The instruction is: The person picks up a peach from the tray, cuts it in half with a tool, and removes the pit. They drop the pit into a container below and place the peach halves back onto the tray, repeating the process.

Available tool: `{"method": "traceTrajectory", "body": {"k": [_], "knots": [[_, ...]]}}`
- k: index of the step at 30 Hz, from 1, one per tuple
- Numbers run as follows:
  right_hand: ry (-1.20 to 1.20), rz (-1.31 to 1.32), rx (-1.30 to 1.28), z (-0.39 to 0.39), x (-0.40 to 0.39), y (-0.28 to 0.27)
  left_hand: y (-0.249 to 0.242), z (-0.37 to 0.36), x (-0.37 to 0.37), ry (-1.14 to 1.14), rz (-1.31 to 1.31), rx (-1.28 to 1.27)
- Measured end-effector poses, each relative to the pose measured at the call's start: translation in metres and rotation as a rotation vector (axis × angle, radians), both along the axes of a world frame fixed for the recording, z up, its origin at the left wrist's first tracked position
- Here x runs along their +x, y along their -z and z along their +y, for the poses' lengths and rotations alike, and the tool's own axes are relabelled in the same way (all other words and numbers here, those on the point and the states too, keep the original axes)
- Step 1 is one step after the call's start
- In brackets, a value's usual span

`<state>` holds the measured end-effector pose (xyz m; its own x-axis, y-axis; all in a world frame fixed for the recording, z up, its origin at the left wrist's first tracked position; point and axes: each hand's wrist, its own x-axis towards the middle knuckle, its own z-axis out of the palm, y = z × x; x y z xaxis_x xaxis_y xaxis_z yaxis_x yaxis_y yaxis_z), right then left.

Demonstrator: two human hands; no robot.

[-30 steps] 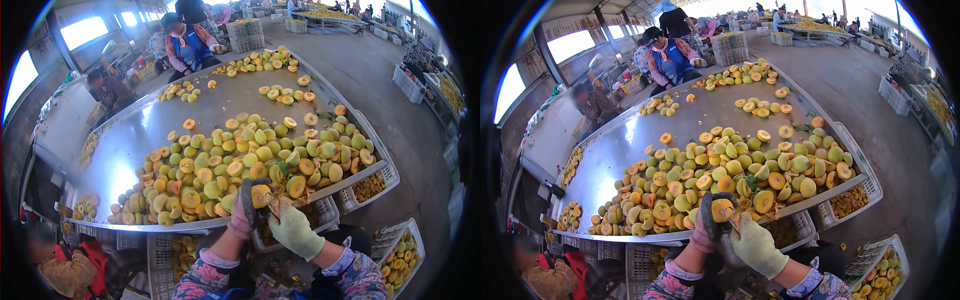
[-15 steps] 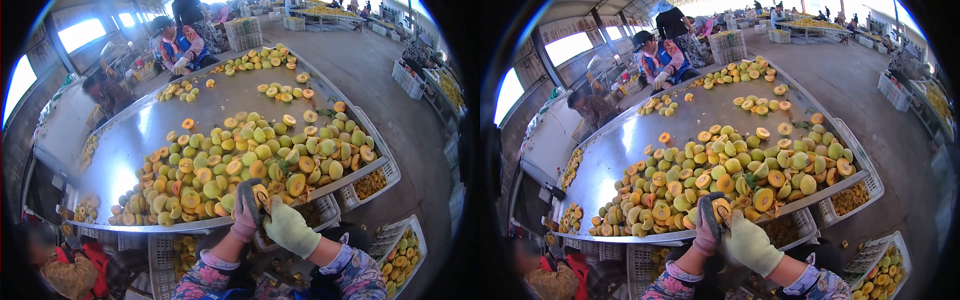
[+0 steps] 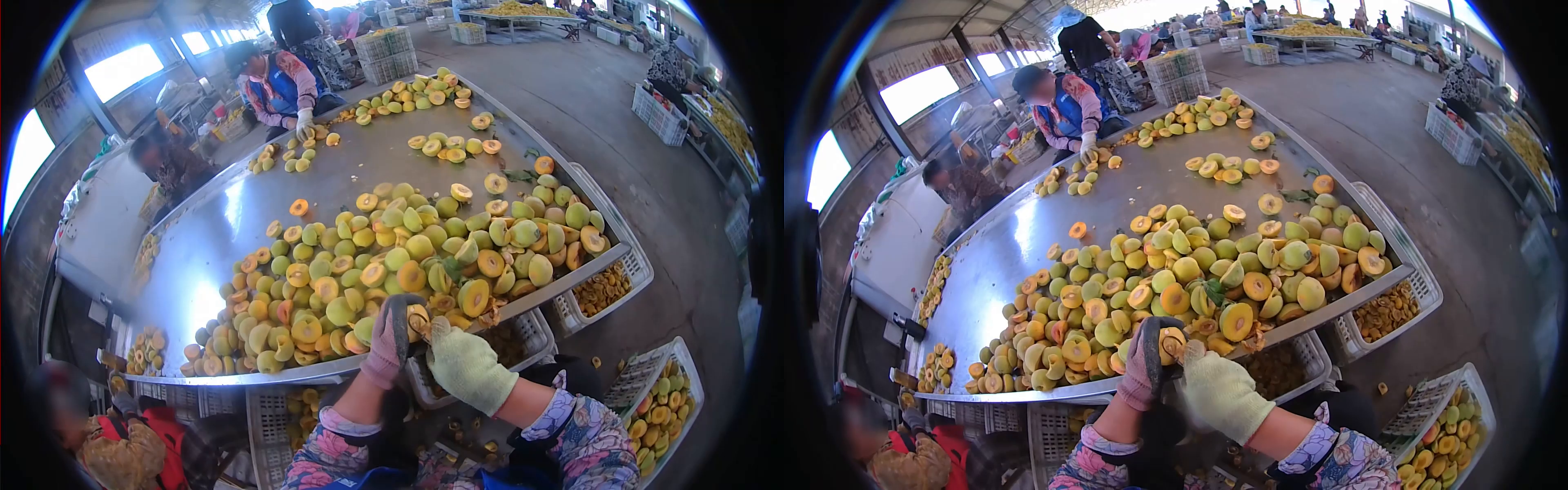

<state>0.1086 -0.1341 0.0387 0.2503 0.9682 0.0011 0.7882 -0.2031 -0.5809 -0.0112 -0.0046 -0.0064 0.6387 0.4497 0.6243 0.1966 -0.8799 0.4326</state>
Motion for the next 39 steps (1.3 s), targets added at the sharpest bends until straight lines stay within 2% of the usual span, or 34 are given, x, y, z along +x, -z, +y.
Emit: {"method": "traceTrajectory", "body": {"k": [2, 3, 5, 6, 8, 9, 11, 12, 13, 15, 16, 20, 22, 23, 25, 26, 27, 29, 33, 35, 36, 37, 38, 39], "knots": [[-0.016, -0.034, 0.004, -0.001, 0.000, -0.004, -0.009, 0.004, -0.004, 0.134, 0.106, -0.153], [-0.019, -0.032, 0.003, 0.001, 0.001, 0.000, -0.017, 0.001, -0.004, 0.131, 0.107, -0.155], [-0.034, 0.082, 0.149, 0.004, 0.004, 0.009, -0.034, -0.009, -0.001, 0.035, 0.101, -0.434], [-0.034, 0.077, 0.159, 0.004, 0.004, 0.008, -0.030, -0.006, 0.001, 0.036, 0.097, -0.424], [0.156, 0.360, 0.233, 0.002, 0.000, 0.004, -0.021, 0.000, 0.003, -0.018, -0.118, -0.456], [0.145, 0.350, 0.233, 0.002, 0.000, -0.001, -0.022, 0.001, 0.003, -0.024, -0.131, -0.454], [0.234, 1.259, 0.016, 0.002, 0.003, -0.011, -0.028, -0.002, 0.007, 0.015, -0.262, -0.491], [0.219, 1.436, -0.104, 0.003, 0.007, -0.014, -0.030, -0.005, 0.005, 0.071, -0.221, -0.607], [0.225, 1.434, -0.099, 0.005, 0.008, -0.016, -0.025, -0.006, 0.006, 0.078, -0.221, -0.608], [0.250, 1.560, -0.133, 0.007, 0.007, -0.020, -0.017, -0.010, 0.011, 0.617, -0.807, -1.722], [0.305, 1.566, -0.114, 0.009, 0.007, -0.019, -0.017, -0.012, 0.011, 0.578, -0.725, -1.636], [0.321, 1.520, -0.027, 0.014, 0.012, -0.017, -0.017, -0.006, 0.005, 0.602, -0.671, -1.627], [0.314, 1.513, 0.007, 0.013, 0.015, -0.016, -0.025, -0.003, 0.001, 0.491, -0.483, -1.444], [0.311, 1.513, 0.005, 0.013, 0.017, -0.016, -0.032, -0.002, -0.002, 0.489, -0.484, -1.442], [0.275, 1.536, -0.063, 0.011, 0.019, -0.017, -0.049, -0.004, -0.008, 0.277, -0.155, -1.349], [0.271, 1.534, -0.071, 0.010, 0.019, -0.018, -0.051, -0.008, -0.009, 0.234, -0.093, -1.113], [0.266, 1.509, -0.077, 0.009, 0.019, -0.020, -0.056, -0.010, -0.009, 0.229, -0.097, -1.115], [0.260, 1.484, -0.085, 0.009, 0.020, -0.021, -0.065, -0.011, -0.007, 0.300, -0.346, -1.714], [0.188, 1.326, -0.028, 0.010, 0.024, -0.016, -0.053, -0.007, -0.012, 0.310, -0.345, -1.796], [0.166, 1.251, 0.005, 0.008, 0.024, -0.011, -0.042, -0.005, -0.011, 0.288, -0.347, -1.698], [0.117, 0.775, 0.114, 0.005, 0.024, -0.008, -0.036, -0.005, -0.011, 0.287, -0.351, -1.697], [0.066, 0.297, 0.215, 0.004, 0.023, -0.005, -0.031, -0.005, -0.009, 0.315, -0.353, -1.477], [0.035, 0.050, 0.325, 0.002, 0.021, -0.006, -0.029, -0.007, -0.007, 0.338, -0.353, -1.259], [0.031, 0.050, 0.323, 0.001, 0.019, -0.004, -0.029, -0.009, -0.005, 0.334, -0.357, -1.259]]}}
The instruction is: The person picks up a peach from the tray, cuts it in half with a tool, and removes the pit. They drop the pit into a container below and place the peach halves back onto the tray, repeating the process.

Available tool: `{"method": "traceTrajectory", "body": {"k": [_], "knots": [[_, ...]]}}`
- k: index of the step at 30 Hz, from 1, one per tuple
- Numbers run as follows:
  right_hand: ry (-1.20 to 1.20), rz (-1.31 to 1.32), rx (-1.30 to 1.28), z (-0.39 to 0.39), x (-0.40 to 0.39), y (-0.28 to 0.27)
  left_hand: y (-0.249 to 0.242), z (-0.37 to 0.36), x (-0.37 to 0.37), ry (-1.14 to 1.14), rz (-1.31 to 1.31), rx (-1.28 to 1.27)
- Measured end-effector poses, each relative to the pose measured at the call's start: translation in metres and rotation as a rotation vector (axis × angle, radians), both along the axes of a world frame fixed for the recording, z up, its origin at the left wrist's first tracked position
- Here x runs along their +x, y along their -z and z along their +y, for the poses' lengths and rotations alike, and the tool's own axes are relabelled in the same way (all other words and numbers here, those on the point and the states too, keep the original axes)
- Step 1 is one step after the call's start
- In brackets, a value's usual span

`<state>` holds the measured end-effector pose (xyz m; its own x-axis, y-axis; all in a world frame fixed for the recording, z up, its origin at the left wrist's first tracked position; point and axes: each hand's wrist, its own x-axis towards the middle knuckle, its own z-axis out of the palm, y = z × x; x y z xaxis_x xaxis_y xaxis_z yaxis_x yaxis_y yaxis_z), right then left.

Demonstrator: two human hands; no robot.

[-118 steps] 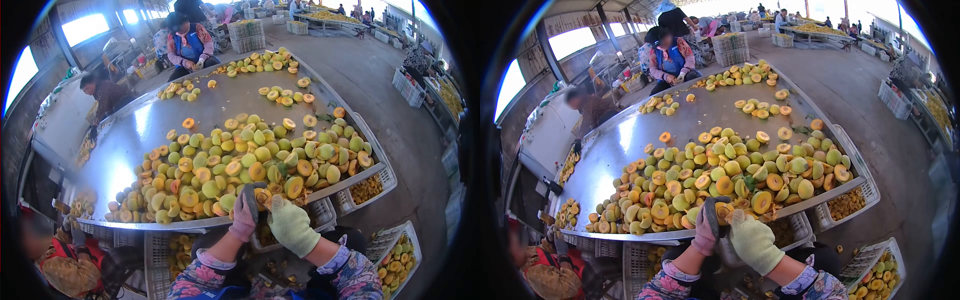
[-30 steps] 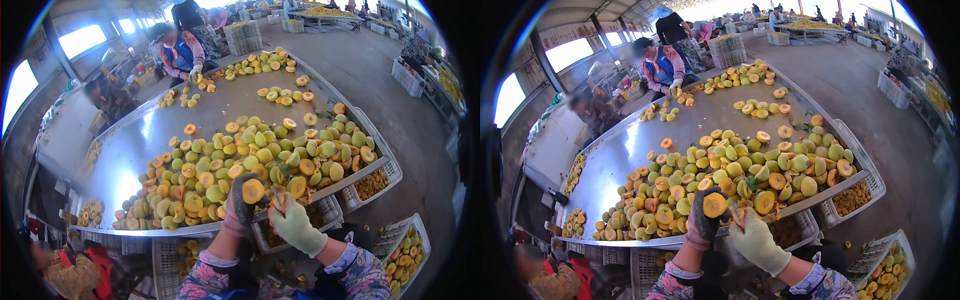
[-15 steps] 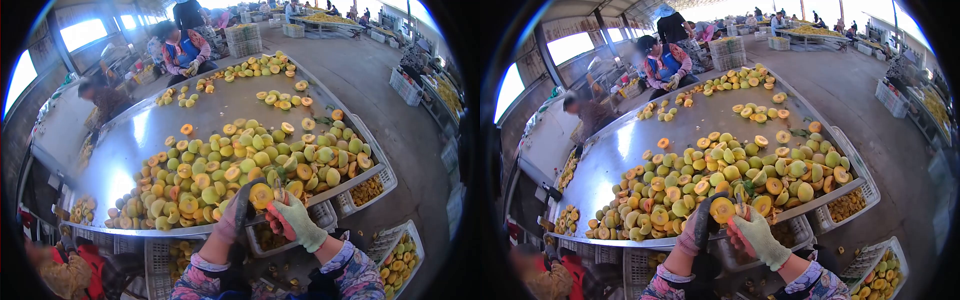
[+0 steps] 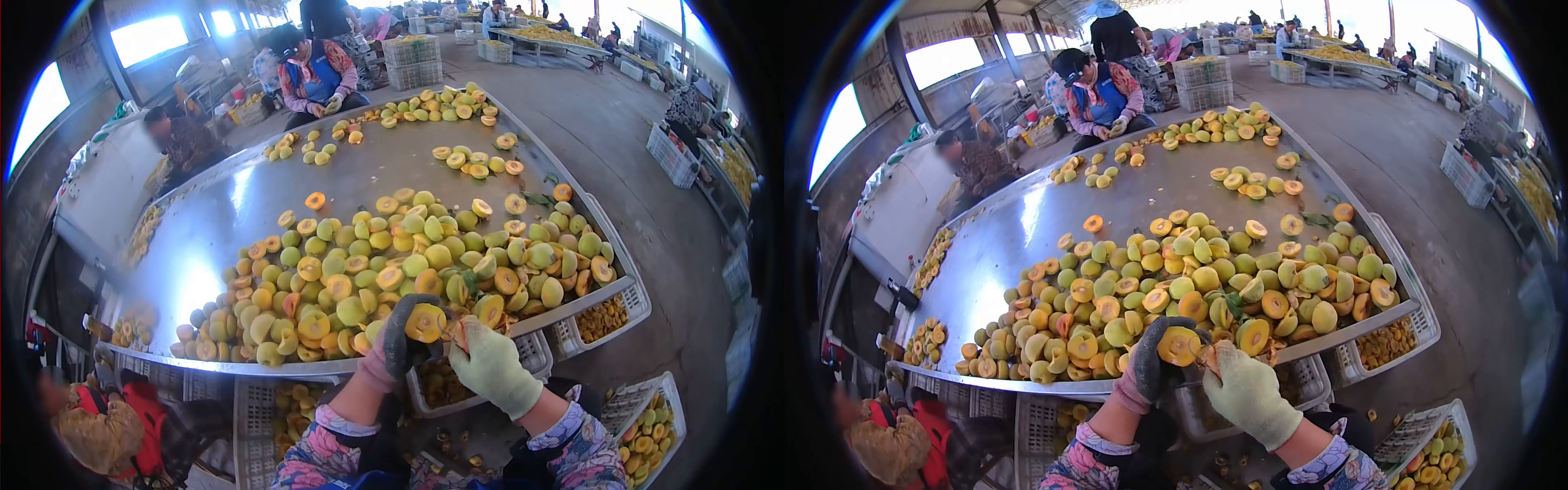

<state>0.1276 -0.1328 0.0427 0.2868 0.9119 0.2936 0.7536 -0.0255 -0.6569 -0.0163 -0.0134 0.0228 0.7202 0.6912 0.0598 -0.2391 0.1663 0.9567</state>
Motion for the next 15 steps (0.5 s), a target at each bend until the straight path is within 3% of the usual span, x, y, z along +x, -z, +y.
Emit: {"method": "traceTrajectory", "body": {"k": [2, 3, 5, 6, 8, 9, 11, 15], "knots": [[-0.048, -0.142, 0.024, 0.000, -0.002, 0.005, -0.001, -0.003, 0.003, -0.011, 0.110, 0.267], [-0.031, -0.177, -0.013, -0.001, -0.004, 0.003, -0.004, -0.002, 0.003, -0.010, 0.112, 0.266], [-0.031, -0.191, -0.015, 0.000, -0.005, 0.003, -0.016, -0.002, 0.004, 0.016, 0.201, -0.134], [-0.033, -0.208, -0.014, 0.001, -0.005, 0.003, -0.009, -0.001, 0.003, 0.019, 0.202, -0.135], [-0.015, -0.223, -0.080, 0.001, -0.007, 0.001, 0.013, 0.006, 0.003, -0.062, 0.285, 0.572], [-0.001, -0.237, -0.144, 0.001, -0.009, 0.001, 0.018, 0.009, 0.003, -0.059, 0.286, 0.572], [0.000, -0.235, -0.167, 0.002, -0.012, 0.002, 0.024, 0.011, 0.004, -0.217, 0.238, 0.975], [0.002, -0.159, -0.229, 0.002, -0.019, 0.003, 0.030, 0.006, 0.002, -0.212, 0.215, 0.834]]}}
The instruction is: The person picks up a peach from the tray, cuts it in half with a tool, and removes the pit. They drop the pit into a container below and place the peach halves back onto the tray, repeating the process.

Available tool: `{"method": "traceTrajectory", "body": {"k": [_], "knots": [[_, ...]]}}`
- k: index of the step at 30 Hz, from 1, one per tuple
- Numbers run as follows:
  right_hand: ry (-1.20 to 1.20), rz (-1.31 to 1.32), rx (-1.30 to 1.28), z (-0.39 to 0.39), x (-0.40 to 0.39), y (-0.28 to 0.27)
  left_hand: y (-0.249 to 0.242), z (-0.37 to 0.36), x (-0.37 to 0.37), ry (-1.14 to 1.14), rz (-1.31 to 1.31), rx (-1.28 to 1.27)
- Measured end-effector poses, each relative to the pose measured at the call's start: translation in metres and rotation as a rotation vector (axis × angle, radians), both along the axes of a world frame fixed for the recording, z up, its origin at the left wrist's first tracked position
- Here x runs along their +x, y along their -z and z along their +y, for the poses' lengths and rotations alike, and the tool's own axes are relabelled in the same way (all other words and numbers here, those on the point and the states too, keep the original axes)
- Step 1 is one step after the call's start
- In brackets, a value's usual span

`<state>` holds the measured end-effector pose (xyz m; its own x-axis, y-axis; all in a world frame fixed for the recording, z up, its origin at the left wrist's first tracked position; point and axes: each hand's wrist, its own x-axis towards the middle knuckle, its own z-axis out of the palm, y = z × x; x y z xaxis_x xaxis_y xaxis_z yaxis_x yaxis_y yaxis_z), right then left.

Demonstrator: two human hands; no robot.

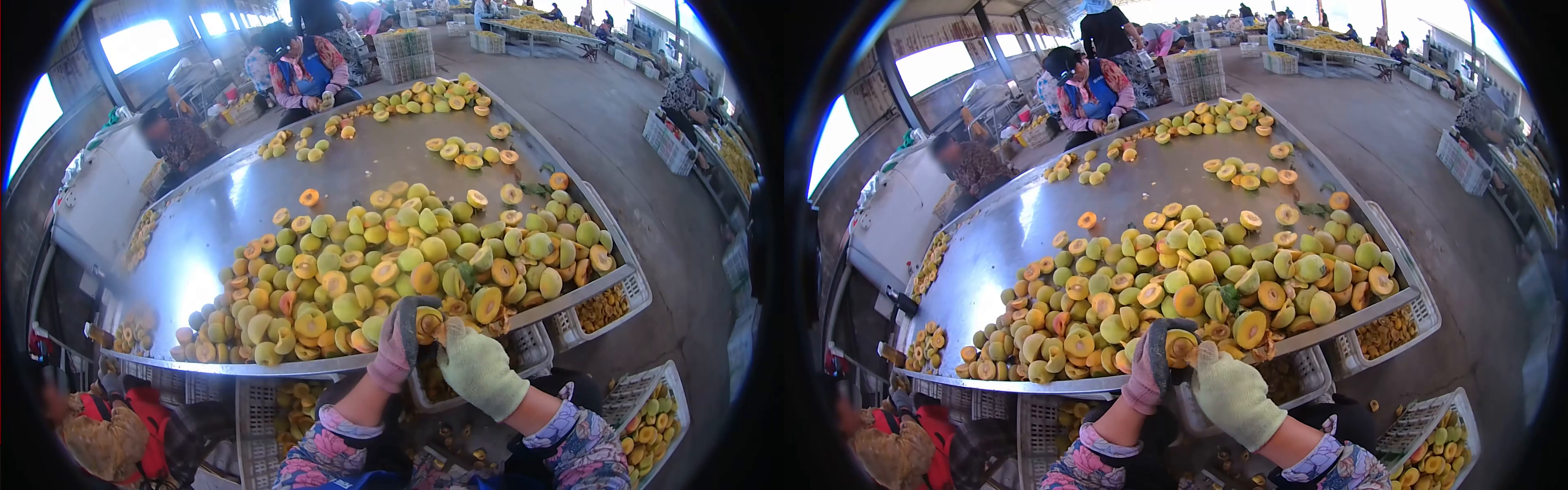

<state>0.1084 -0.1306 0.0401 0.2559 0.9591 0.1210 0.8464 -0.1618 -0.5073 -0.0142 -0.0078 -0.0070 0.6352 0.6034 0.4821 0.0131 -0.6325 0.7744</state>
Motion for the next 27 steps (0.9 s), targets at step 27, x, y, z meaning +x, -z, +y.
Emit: {"method": "traceTrajectory", "body": {"k": [27], "knots": [[-0.087, 0.487, 0.033, 0.001, -0.008, 0.010, 0.002, 0.014, 0.001, 0.058, -0.047, -0.222]]}}
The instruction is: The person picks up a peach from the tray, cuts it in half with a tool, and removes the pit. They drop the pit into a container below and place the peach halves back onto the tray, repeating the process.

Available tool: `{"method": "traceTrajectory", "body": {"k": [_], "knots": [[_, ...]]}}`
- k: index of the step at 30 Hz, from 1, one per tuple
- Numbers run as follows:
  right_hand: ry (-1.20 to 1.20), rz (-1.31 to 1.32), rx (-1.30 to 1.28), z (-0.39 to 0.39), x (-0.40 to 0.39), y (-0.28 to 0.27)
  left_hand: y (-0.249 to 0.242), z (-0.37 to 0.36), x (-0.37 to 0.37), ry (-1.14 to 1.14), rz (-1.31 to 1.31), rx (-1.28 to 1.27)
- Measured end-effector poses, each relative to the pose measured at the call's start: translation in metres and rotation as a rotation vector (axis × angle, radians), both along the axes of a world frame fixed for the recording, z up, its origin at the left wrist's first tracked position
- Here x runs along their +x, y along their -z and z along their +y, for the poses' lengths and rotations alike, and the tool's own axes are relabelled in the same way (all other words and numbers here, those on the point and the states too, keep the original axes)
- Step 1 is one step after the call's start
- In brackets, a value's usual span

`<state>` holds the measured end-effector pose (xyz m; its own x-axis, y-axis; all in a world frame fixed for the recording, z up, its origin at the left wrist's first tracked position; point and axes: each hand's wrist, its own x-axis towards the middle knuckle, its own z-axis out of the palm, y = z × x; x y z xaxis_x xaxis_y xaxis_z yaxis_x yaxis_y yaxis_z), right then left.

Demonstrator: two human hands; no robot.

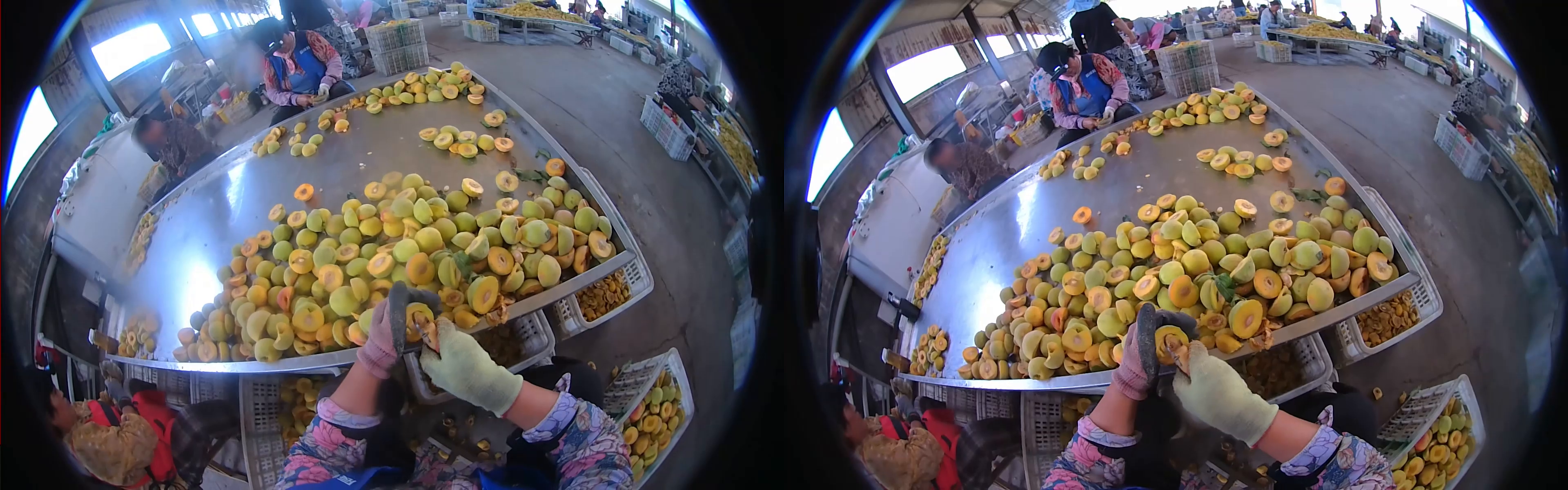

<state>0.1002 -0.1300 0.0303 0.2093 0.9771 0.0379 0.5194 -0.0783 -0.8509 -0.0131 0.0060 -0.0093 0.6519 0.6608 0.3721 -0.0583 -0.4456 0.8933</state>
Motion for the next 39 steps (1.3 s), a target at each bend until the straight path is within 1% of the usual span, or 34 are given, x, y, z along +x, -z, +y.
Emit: {"method": "traceTrajectory", "body": {"k": [1, 3, 4, 6, 7, 9, 10, 12, 13, 15, 16, 18, 19, 21, 22, 24, 25, 27, 28, 30, 31, 33, 34, 36, 37, 39], "knots": [[0.000, 0.001, 0.000, 0.000, -0.001, 0.000, 0.000, -0.001, -0.001, 0.000, 0.001, 0.000], [-0.015, 0.056, -0.050, 0.000, -0.002, 0.000, -0.014, -0.005, -0.003, 0.096, -0.038, -0.226], [-0.020, 0.060, -0.050, 0.000, -0.003, -0.004, -0.015, -0.004, -0.004, 0.091, -0.034, -0.227], [-0.065, -0.149, -0.212, 0.000, -0.001, -0.016, -0.015, -0.002, -0.007, 0.065, 0.089, 0.083], [-0.065, -0.143, -0.218, -0.001, -0.001, -0.014, -0.014, -0.003, -0.009, 0.067, 0.094, 0.078], [-0.107, -0.220, -0.161, -0.002, -0.001, -0.010, -0.013, -0.005, -0.011, 0.076, 0.090, -0.243], [-0.105, -0.215, -0.162, -0.003, -0.002, -0.005, -0.011, -0.008, -0.011, 0.078, 0.094, -0.245], [-0.118, -0.174, -0.032, -0.004, -0.002, 0.004, -0.007, -0.012, -0.007, 0.014, -0.016, -0.080], [-0.116, -0.174, -0.030, -0.005, -0.003, 0.003, -0.008, -0.012, -0.005, 0.015, -0.016, -0.077], [-0.061, 0.050, -0.134, -0.010, -0.006, 0.001, -0.009, -0.017, -0.004, 0.027, -0.113, 0.030], [-0.060, 0.052, -0.137, -0.011, -0.006, 0.002, -0.009, -0.019, -0.004, 0.028, -0.112, 0.027], [-0.040, 0.124, -0.137, -0.012, -0.008, 0.003, -0.009, -0.021, -0.007, -0.108, 0.143, 0.272], [-0.037, 0.125, -0.136, -0.012, -0.009, 0.005, -0.007, -0.023, -0.004, -0.105, 0.143, 0.273], [0.009, -0.011, -0.126, -0.013, -0.010, 0.011, -0.005, -0.027, 0.004, -0.080, -0.143, -0.212], [0.016, -0.009, -0.127, -0.013, -0.009, 0.008, -0.008, -0.026, 0.004, -0.072, -0.141, -0.213], [-0.026, -0.115, -0.177, -0.011, -0.008, -0.002, -0.023, -0.024, 0.003, -0.083, 0.023, 0.014], [-0.026, -0.116, -0.177, -0.011, -0.008, -0.001, -0.027, -0.025, 0.003, -0.083, 0.022, 0.015], [-0.009, -0.064, -0.141, -0.010, -0.010, 0.003, -0.031, -0.026, 0.003, -0.116, 0.107, 0.168], [-0.010, -0.064, -0.141, -0.011, -0.013, 0.006, -0.023, -0.024, 0.003, -0.117, 0.108, 0.167], [0.044, 0.041, -0.049, -0.011, -0.018, 0.010, -0.002, -0.021, 0.005, -0.120, -0.030, 0.162], [0.043, 0.042, -0.046, -0.010, -0.019, 0.004, 0.001, -0.024, 0.007, -0.121, -0.029, 0.165], [0.019, 0.573, -0.272, -0.009, -0.018, -0.012, 0.001, -0.028, 0.013, -0.452, -0.072, 0.749], [0.022, 0.573, -0.270, -0.008, -0.017, -0.012, -0.002, -0.028, 0.012, -0.449, -0.074, 0.750], [-0.016, 0.652, -0.354, -0.007, -0.013, -0.011, -0.017, -0.031, 0.009, -0.388, -0.023, 0.829], [-0.020, 0.652, -0.356, -0.007, -0.011, -0.017, -0.017, -0.027, 0.007, -0.392, -0.020, 0.828], [-0.040, 0.727, -0.453, -0.005, -0.003, -0.031, -0.015, -0.018, 0.007, 0.018, -0.115, 0.057]]}}
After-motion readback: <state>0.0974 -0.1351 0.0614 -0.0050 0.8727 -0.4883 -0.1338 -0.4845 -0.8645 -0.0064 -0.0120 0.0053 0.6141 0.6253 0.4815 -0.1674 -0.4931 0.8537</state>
